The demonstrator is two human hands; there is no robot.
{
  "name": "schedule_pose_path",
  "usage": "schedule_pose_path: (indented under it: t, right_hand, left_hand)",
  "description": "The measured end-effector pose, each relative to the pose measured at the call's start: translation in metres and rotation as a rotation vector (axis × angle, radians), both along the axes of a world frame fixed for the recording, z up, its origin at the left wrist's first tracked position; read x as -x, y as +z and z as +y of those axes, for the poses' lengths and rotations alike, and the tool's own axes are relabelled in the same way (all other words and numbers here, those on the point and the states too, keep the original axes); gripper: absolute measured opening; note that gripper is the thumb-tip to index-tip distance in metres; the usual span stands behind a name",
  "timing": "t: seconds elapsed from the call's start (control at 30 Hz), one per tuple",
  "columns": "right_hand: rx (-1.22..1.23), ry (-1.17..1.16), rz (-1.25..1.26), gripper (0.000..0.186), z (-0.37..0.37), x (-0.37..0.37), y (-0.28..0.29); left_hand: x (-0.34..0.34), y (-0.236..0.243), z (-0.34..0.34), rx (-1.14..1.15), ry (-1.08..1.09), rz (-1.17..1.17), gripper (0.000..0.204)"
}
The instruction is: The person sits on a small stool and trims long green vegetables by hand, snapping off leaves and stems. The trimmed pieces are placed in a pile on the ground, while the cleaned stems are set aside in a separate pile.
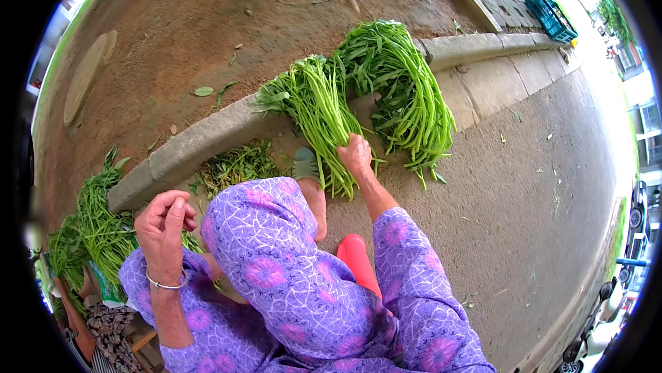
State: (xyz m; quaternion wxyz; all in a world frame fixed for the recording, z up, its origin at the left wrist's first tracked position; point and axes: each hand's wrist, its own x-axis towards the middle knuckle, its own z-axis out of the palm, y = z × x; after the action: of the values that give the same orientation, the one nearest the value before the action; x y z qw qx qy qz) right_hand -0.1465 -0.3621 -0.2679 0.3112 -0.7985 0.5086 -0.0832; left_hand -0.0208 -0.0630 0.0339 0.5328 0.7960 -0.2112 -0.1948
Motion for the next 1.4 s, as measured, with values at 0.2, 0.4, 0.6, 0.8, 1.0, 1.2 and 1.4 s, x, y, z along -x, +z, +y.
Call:
schedule_pose_path:
  t: [0.2,0.4,0.6,0.8,1.0,1.2,1.4]
  right_hand:
    - [0.082,0.047,0.219,0.024,0.018,-0.012,0.005]
    - [0.264,0.190,0.160,0.027,0.018,-0.005,0.013]
    - [0.153,0.204,-0.002,0.031,-0.008,0.003,0.044]
    - [-0.260,0.155,-0.266,0.028,-0.015,-0.004,0.078]
    - [0.134,0.217,-0.122,0.035,-0.015,-0.001,0.052]
    - [0.248,0.254,-0.025,0.037,-0.016,-0.006,0.083]
    - [-0.063,0.158,-0.096,0.028,-0.020,-0.023,0.151]
  left_hand:
    - [0.004,-0.001,-0.002,0.013,0.026,-0.050,0.014]
    - [0.003,0.001,0.002,0.023,0.007,-0.053,0.014]
    - [0.003,0.003,0.007,0.061,-0.004,-0.036,0.012]
    - [0.001,0.003,0.013,0.063,0.000,-0.036,0.012]
    - [0.000,0.000,0.014,0.061,-0.009,-0.044,0.012]
    - [0.003,0.003,0.013,0.083,-0.006,-0.057,0.013]
    - [0.003,0.007,0.016,0.073,-0.020,-0.070,0.012]
